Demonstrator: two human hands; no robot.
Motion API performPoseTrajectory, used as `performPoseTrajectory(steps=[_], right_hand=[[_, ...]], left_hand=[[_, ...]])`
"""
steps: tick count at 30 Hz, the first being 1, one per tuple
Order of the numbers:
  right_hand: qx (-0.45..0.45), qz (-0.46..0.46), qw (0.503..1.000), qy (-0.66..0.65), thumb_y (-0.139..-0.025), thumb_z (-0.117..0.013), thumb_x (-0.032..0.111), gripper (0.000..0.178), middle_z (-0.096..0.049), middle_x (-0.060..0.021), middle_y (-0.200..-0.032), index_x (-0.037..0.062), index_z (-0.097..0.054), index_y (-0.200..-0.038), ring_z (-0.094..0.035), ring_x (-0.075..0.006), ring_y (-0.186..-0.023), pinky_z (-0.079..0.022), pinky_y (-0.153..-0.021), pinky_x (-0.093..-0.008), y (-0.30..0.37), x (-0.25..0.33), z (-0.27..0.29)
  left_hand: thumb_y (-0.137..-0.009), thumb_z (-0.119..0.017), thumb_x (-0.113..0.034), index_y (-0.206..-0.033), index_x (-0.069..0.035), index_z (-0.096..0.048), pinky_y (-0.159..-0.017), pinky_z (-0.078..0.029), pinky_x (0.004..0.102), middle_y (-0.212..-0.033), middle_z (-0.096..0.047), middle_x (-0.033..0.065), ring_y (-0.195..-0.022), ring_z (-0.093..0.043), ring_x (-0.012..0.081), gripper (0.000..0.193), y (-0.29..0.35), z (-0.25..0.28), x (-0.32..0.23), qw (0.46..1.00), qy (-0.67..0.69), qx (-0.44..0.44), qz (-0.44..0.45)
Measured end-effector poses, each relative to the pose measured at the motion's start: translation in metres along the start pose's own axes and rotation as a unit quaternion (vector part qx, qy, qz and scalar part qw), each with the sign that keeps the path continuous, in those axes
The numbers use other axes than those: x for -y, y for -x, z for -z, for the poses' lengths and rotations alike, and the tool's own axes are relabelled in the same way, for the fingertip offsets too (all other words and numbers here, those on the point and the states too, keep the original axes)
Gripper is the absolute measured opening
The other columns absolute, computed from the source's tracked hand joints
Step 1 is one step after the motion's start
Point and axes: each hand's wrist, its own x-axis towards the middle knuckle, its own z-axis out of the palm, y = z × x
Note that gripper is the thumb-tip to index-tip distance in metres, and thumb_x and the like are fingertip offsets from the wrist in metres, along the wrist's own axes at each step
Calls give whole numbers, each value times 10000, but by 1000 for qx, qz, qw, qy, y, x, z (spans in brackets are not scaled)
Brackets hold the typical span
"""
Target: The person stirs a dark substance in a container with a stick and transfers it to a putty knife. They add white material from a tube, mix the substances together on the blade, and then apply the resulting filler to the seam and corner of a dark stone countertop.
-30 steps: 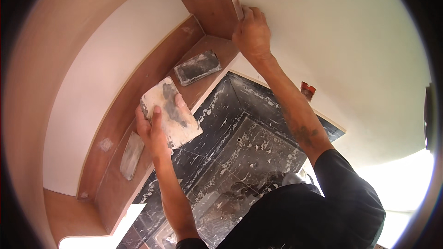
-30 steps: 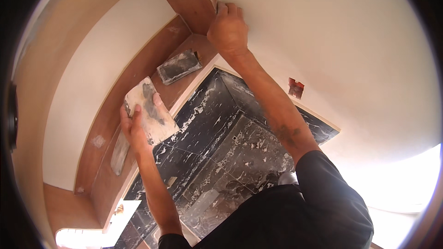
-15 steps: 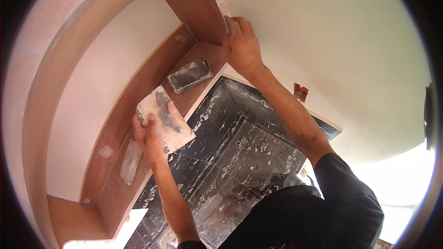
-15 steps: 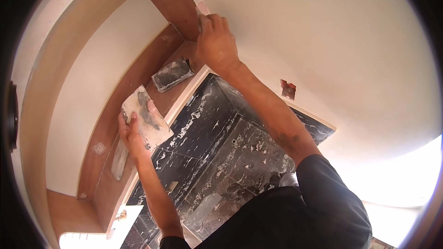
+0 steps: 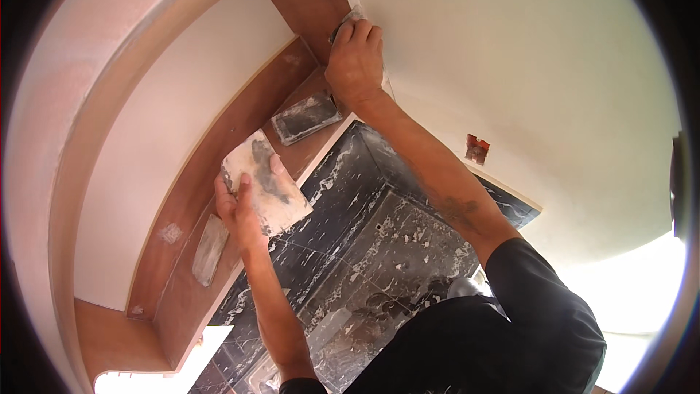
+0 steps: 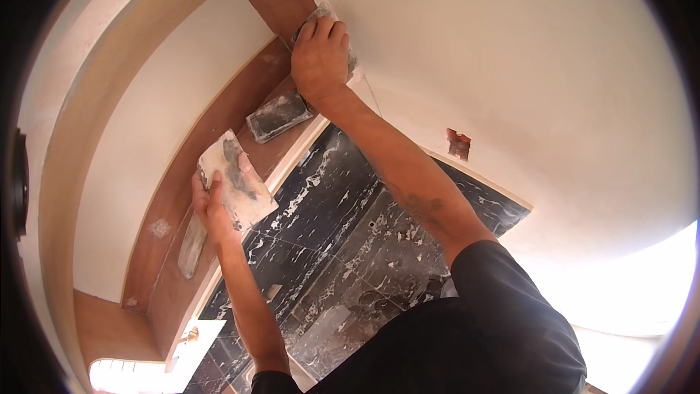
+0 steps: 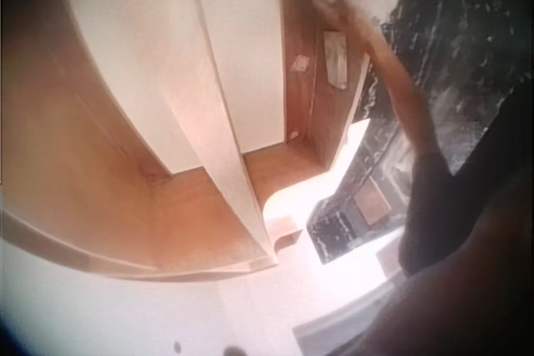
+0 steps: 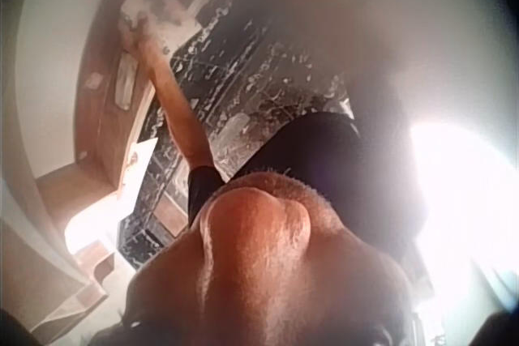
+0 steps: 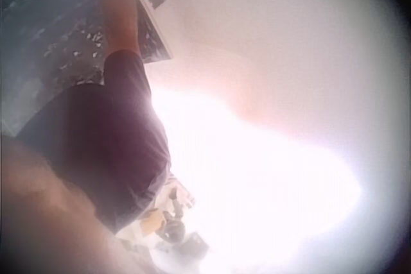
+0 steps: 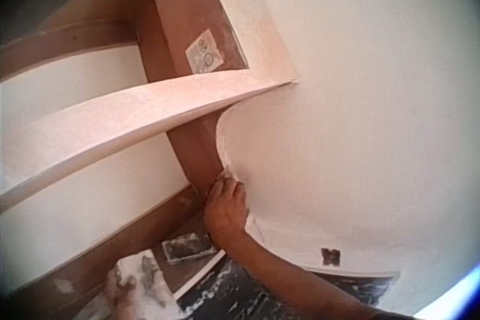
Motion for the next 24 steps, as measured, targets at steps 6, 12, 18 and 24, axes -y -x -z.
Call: performPoseTrajectory(steps=[6, 12, 18, 24], right_hand=[[41, 106, 976, -185, -728, -618, -10, 433, -522, -244, -1069, -126, -533, -1136, -529, -417, -972, -489, -849, -485, 21, -10, 42], [41, -11, 984, -175, -796, -607, 38, 416, -533, -236, -1107, -102, -538, -1181, -550, -409, -1003, -539, -826, -484, -1, -41, 40], [20, 13, 988, -155, -794, -634, 75, 390, -547, -225, -1099, -84, -578, -1145, -570, -402, -967, -564, -764, -491, -18, -45, 22], [-11, -41, 995, -86, -823, -619, 79, 389, -547, -226, -1089, -76, -577, -1177, -561, -434, -1018, -512, -872, -497, -20, -10, 6]], left_hand=[[-966, -609, -121, -1291, 30, -527, -964, -470, 316, -1223, -626, 129, -1086, -610, 189, 368, 0, 4, 1, 1000, -1, -8, 1], [-957, -634, -132, -1273, 13, -534, -966, -466, 314, -1202, -627, 112, -1078, -601, 173, 362, 3, -3, -5, 1000, 11, -12, 7], [-957, -641, -126, -1249, 1, -544, -942, -483, 306, -1185, -638, 102, -1054, -610, 154, 333, 4, 2, -4, 1000, 22, -9, 19], [-957, -639, -129, -1235, -1, -548, -932, -488, 302, -1179, -638, 101, -1036, -613, 150, 319, 2, -2, -2, 1000, 25, 0, 9]])
